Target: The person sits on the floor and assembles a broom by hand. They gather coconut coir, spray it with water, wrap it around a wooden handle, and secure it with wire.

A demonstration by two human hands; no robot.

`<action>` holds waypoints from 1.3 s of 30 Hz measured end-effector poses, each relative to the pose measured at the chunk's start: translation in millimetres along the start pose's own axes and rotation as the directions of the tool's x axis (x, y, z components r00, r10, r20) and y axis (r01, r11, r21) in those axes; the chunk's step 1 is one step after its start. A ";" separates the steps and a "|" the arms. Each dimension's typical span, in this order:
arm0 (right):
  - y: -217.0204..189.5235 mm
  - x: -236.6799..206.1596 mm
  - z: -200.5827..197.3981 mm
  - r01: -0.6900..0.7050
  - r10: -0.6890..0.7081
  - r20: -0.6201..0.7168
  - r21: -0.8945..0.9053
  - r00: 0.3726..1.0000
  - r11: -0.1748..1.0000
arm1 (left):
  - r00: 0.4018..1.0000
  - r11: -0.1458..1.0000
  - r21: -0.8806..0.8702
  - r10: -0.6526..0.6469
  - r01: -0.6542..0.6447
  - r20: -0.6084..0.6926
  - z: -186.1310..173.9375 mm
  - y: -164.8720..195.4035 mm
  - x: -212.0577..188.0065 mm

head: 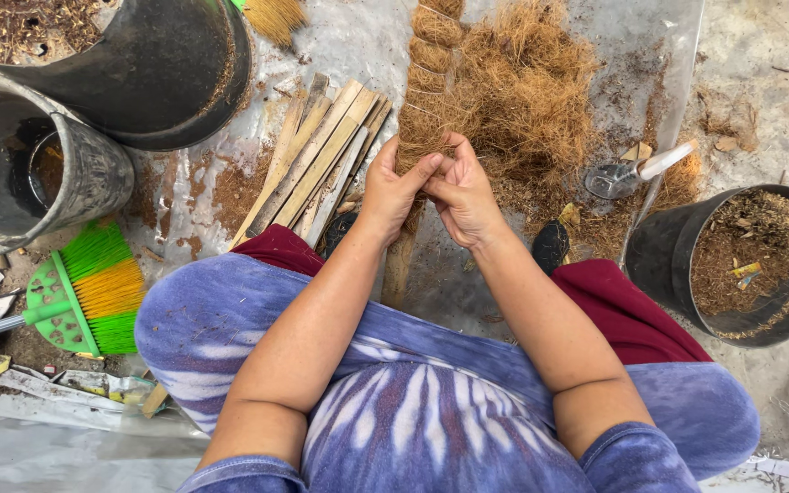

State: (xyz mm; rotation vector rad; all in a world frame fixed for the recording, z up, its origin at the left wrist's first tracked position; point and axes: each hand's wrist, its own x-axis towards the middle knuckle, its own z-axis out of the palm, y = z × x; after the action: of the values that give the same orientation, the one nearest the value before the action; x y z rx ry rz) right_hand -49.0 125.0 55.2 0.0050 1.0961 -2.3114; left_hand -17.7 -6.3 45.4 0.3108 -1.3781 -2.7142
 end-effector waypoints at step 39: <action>9.7 -24.8 23.8 0.425 -0.397 0.286 -0.844 0.872 0.326 | 0.973 0.990 -0.040 0.128 -0.138 -0.191 -19.5 4.1 14.4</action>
State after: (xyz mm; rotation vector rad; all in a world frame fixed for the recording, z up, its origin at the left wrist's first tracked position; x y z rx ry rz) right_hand -17.9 115.5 70.1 -0.8183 2.4260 -1.7431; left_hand -27.6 -26.5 35.4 0.4417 -1.2279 -2.5336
